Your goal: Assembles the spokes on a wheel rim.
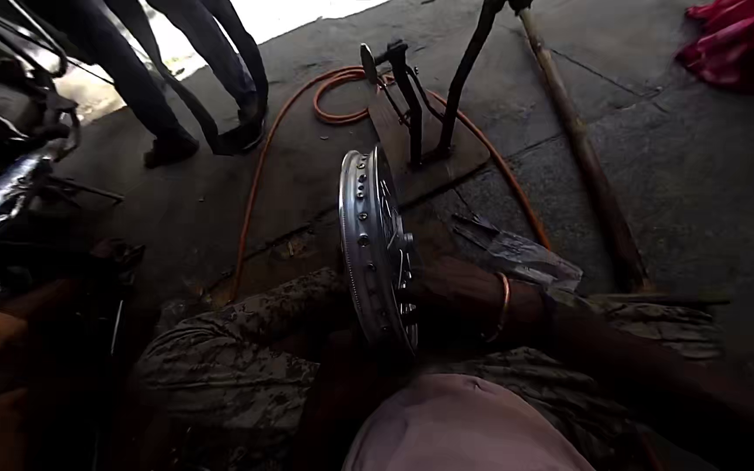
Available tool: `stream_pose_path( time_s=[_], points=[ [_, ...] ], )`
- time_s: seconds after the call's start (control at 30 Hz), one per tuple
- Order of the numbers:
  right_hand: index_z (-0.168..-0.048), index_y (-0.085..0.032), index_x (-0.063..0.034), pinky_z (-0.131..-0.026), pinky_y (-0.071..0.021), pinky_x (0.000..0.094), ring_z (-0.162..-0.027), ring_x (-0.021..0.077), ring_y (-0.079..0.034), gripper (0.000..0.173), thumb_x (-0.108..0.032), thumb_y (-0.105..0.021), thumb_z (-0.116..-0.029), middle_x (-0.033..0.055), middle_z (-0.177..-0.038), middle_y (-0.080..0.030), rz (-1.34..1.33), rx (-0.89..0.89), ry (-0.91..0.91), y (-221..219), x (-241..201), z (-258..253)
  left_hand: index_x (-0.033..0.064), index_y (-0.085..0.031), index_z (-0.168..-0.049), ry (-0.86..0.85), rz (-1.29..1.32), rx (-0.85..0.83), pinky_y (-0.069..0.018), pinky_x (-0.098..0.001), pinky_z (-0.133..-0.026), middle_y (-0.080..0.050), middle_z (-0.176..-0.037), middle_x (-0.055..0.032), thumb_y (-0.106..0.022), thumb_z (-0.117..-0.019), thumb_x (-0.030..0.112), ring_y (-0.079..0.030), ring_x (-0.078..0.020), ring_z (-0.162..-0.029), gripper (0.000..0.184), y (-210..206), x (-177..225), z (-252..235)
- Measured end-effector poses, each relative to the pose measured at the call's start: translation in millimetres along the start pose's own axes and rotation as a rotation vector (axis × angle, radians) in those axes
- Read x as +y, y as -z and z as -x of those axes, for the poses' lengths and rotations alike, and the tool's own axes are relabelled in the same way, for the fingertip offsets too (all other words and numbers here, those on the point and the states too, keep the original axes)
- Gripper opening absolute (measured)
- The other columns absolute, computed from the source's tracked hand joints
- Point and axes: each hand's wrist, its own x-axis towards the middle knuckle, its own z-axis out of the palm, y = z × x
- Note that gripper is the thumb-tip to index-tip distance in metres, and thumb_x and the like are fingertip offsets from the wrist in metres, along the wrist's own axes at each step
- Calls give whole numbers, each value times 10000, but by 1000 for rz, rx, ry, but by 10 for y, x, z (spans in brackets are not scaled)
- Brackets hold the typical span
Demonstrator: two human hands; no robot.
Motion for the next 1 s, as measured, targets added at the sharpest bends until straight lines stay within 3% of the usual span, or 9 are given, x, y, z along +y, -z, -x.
stream_pose_path(
  time_s=[0.1,0.23,0.37,0.5,0.6,0.7,0.83,0.93,1.0],
  points=[
    [-958,-707,-139,-596,-524,436,-705,230,-653,96,-230,-713,-930,36,-786,-645,-47,245,4,-427,35,191,25,-688,-1088,-44,70,-59,-644,-279,-755,-750,-912,9,-751,-892,232,-732,-78,-814,293,-9,-70,-25],
    [-1008,-692,-115,-664,-545,380,-782,219,-670,114,-81,-688,-899,49,-837,-660,-137,443,-88,-1092,-120,348,61,-711,-1060,-75,137,-73,-658,-295,-761,-769,-953,-4,-781,-882,205,-751,-112,-835,239,37,-108,-21],
    [-945,-707,-107,-640,-496,389,-794,244,-649,115,-51,-696,-846,53,-814,-648,-101,506,-127,-904,-195,359,173,-718,-1032,-71,117,-51,-650,-270,-769,-768,-931,69,-788,-881,230,-745,-71,-849,176,45,-42,-7],
    [-999,-716,-106,-737,-536,380,-849,218,-657,118,-58,-647,-917,44,-882,-673,-291,619,-16,-1302,-34,328,123,-723,-1075,-73,62,-52,-655,-295,-800,-773,-996,23,-790,-888,216,-754,-114,-894,219,104,17,-5],
    [-1082,-713,-95,-784,-554,369,-906,218,-676,195,-29,-627,-920,59,-971,-709,-369,699,24,-1643,8,239,169,-708,-1076,-55,37,-36,-650,-298,-823,-769,-1022,39,-792,-880,250,-749,-110,-924,228,92,-3,42],
    [-1097,-712,-80,-804,-541,386,-949,249,-672,239,13,-621,-896,78,-1005,-713,-329,700,3,-1586,-42,242,193,-701,-1053,-30,39,-26,-648,-290,-817,-769,-1007,44,-802,-881,290,-749,-105,-906,222,103,5,90],
    [-1061,-730,-73,-740,-532,365,-872,232,-662,216,-28,-601,-894,66,-923,-701,-328,722,11,-1544,-153,269,186,-713,-1053,16,19,-9,-646,-286,-813,-768,-1004,39,-811,-863,270,-748,-104,-894,230,136,39,80],
    [-1101,-732,-85,-806,-556,361,-941,229,-687,227,-26,-591,-933,63,-982,-727,-396,758,43,-1680,-164,147,158,-703,-1091,52,-3,-18,-650,-288,-797,-763,-1020,27,-810,-850,251,-747,-106,-892,280,166,70,69],
    [-1084,-739,-104,-783,-551,371,-953,234,-689,225,-33,-604,-918,59,-1004,-733,-381,769,37,-1684,-117,50,146,-692,-1093,71,-31,-27,-646,-274,-792,-758,-1032,28,-805,-849,255,-741,-95,-891,290,174,92,69]
  ],
)
